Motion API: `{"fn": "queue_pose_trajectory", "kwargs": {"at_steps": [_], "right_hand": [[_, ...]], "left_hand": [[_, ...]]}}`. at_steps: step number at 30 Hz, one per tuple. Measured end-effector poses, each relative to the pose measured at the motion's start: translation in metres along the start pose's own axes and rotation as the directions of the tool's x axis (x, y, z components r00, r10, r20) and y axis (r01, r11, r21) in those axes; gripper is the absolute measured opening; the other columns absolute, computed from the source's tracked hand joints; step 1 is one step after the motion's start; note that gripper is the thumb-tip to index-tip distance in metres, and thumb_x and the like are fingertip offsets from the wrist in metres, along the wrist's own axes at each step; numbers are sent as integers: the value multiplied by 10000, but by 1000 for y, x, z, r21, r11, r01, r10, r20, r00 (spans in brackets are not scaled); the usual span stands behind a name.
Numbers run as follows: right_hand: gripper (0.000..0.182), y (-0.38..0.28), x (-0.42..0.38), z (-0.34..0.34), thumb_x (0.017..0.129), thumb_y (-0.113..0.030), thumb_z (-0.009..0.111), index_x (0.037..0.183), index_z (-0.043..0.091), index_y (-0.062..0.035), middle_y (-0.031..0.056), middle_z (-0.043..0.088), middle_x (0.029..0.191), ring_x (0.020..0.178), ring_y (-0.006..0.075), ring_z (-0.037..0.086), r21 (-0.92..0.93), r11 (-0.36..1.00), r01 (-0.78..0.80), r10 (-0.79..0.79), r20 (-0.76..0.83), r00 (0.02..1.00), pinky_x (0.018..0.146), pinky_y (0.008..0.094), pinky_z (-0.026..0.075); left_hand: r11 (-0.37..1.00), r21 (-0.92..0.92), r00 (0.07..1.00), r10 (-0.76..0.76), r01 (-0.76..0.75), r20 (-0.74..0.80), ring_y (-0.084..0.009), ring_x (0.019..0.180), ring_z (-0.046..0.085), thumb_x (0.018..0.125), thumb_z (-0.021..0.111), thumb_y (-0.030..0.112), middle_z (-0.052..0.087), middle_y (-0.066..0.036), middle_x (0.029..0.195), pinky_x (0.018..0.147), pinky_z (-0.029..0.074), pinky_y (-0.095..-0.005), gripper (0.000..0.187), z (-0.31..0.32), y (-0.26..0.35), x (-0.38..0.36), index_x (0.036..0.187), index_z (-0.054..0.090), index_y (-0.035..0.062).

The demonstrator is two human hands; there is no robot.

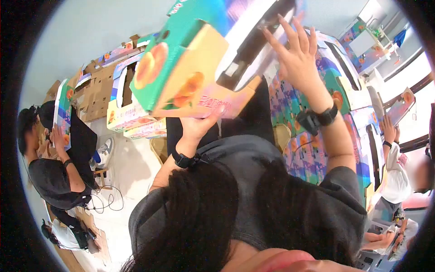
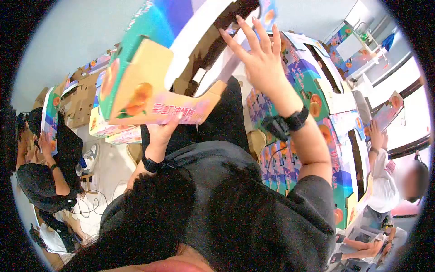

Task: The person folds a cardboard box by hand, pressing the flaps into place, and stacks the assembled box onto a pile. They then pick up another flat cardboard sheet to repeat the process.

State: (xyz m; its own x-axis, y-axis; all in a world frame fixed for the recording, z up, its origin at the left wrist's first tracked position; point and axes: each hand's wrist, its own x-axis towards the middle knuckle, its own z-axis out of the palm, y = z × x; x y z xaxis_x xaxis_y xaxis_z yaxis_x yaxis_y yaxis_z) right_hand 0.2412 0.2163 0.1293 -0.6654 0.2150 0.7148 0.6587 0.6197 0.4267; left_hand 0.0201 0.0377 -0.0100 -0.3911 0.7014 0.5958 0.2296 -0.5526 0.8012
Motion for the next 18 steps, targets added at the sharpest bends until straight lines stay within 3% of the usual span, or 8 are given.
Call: {"fn": "queue_pose_trajectory", "kwargs": {"at_steps": [2,3,5,6,8,13,17,18], "right_hand": [[611,-13,-2,-15,808,-20,600,1390,596,-205,78,465,1508,1397,298,381,352,931,-96,119,-43,992,1177,502,229],[531,-17,-7,-17,856,-50,612,1381,604,-133,99,517,1462,1369,302,410,569,810,-144,209,-51,976,1162,470,264],[465,-38,-14,-24,934,-139,604,1390,575,-51,133,570,1395,1319,304,453,820,457,-345,465,111,878,1135,427,299],[457,-48,-17,-24,974,-184,600,1395,561,-11,150,597,1361,1294,304,475,883,232,-409,552,227,803,1122,406,317],[513,-58,-24,-11,1017,-312,550,1406,533,22,170,610,1331,1239,284,506,826,104,-554,644,368,671,1112,391,324],[654,-70,-12,-14,1023,-538,455,1435,511,-33,116,595,1339,1188,208,511,778,-434,-454,474,626,619,1097,378,333],[585,-82,5,-29,1018,-432,537,1421,474,-13,113,612,1311,1151,205,605,618,-759,-204,395,686,611,965,359,500],[575,-80,1,-34,944,-362,693,1388,487,-62,85,623,1281,1181,208,595,544,-812,-210,339,733,589,1040,394,469]], "left_hand": [[959,276,997,75,-63,-34,-192,1145,596,696,914,148,592,-121,1248,964,506,-362,769,-1,-10,3,1328,499,11],[974,211,991,105,-86,-84,-202,1179,566,678,926,158,548,-124,1279,988,485,-371,846,0,-12,6,1355,439,19],[987,76,970,151,-139,-192,-223,1245,506,643,949,177,460,-131,1341,1035,445,-387,1003,7,-16,9,1410,318,36],[998,64,989,29,-20,-143,-246,1286,440,626,959,194,376,-130,1364,1078,395,-410,1114,6,-12,10,1422,189,63],[996,74,986,59,-49,-153,-242,1278,446,624,958,194,385,-133,1360,1072,401,-413,1101,5,-16,10,1418,207,60],[942,283,974,212,-182,-80,-238,1252,452,604,960,221,391,-131,1321,1035,411,-394,1135,7,-18,1,1422,192,47],[892,336,945,327,-303,-15,-293,1232,479,572,932,185,423,-153,1327,1040,402,-414,1094,2,-33,-7,1422,258,41],[883,333,940,341,-329,26,-330,1260,481,566,926,192,454,-187,1378,1069,390,-425,1076,0,-29,-6,1423,296,34]]}}
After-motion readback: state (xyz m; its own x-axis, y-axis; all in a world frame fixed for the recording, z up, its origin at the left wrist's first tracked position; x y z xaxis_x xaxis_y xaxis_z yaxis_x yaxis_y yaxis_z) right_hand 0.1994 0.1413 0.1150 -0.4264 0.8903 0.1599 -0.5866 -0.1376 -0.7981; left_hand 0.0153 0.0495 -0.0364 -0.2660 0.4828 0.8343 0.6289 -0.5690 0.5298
